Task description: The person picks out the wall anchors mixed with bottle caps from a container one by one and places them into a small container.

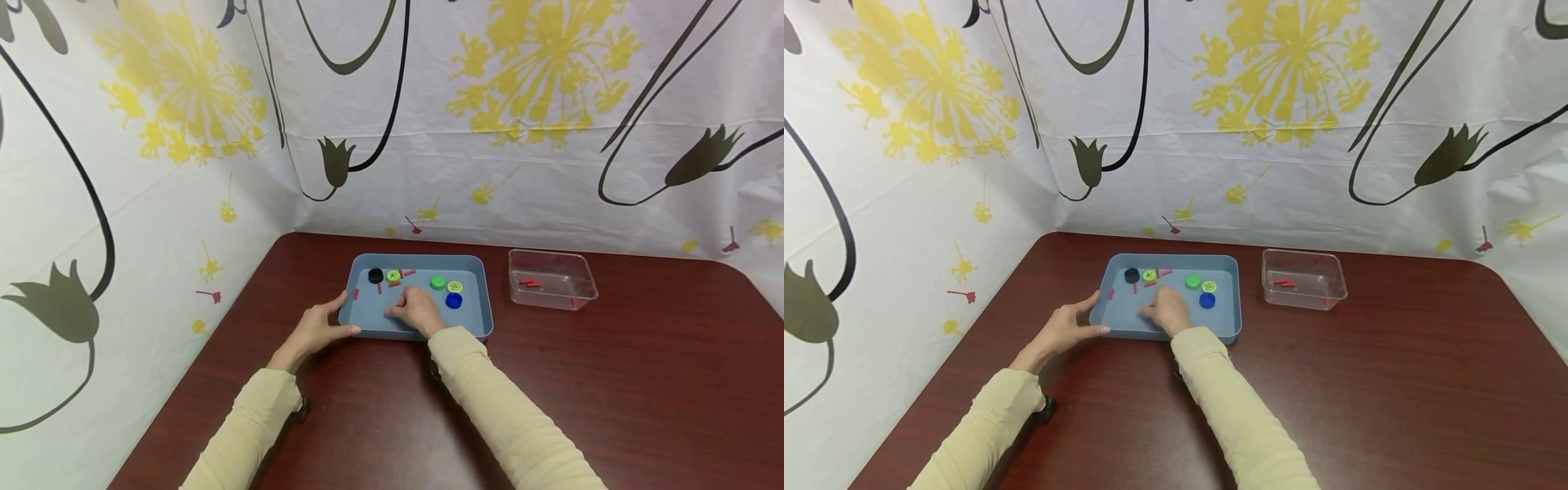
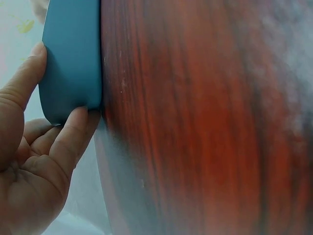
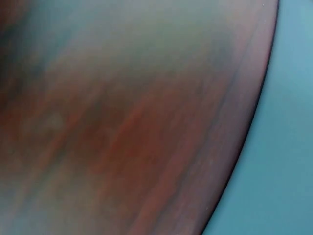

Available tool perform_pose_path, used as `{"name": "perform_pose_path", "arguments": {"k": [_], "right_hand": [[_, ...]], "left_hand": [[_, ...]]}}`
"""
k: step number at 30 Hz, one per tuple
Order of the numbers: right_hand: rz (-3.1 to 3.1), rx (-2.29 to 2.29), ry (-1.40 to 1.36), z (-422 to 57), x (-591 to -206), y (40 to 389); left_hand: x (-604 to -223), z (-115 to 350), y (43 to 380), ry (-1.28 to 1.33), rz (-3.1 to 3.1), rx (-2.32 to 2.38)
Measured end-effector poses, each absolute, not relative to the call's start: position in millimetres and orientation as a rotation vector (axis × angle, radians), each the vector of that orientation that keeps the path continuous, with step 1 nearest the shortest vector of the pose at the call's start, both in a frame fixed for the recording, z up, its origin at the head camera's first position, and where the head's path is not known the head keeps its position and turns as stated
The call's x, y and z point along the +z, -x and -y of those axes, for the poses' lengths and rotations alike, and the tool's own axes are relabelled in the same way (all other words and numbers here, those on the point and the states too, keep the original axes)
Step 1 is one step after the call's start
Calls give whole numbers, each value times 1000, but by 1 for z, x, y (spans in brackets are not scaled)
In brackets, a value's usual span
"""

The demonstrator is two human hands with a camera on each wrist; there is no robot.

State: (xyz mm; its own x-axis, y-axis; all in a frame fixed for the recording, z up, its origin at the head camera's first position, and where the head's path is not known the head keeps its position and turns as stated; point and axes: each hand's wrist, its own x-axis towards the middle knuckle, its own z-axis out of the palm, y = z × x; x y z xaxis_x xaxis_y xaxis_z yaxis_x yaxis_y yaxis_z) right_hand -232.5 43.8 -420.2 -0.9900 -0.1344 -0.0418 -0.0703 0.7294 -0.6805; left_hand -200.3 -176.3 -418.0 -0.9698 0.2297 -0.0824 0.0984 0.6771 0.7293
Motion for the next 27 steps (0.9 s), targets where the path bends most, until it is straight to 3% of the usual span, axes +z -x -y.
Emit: {"name": "perform_pose_path", "arguments": {"k": [18,27], "right_hand": [[-2810,-1679,296,-87,-394,235],[-3024,-1747,180,-128,-384,236]], "left_hand": [[-416,177,198,-253,-2709,1183],[-417,176,199,-262,-2703,1183]]}}
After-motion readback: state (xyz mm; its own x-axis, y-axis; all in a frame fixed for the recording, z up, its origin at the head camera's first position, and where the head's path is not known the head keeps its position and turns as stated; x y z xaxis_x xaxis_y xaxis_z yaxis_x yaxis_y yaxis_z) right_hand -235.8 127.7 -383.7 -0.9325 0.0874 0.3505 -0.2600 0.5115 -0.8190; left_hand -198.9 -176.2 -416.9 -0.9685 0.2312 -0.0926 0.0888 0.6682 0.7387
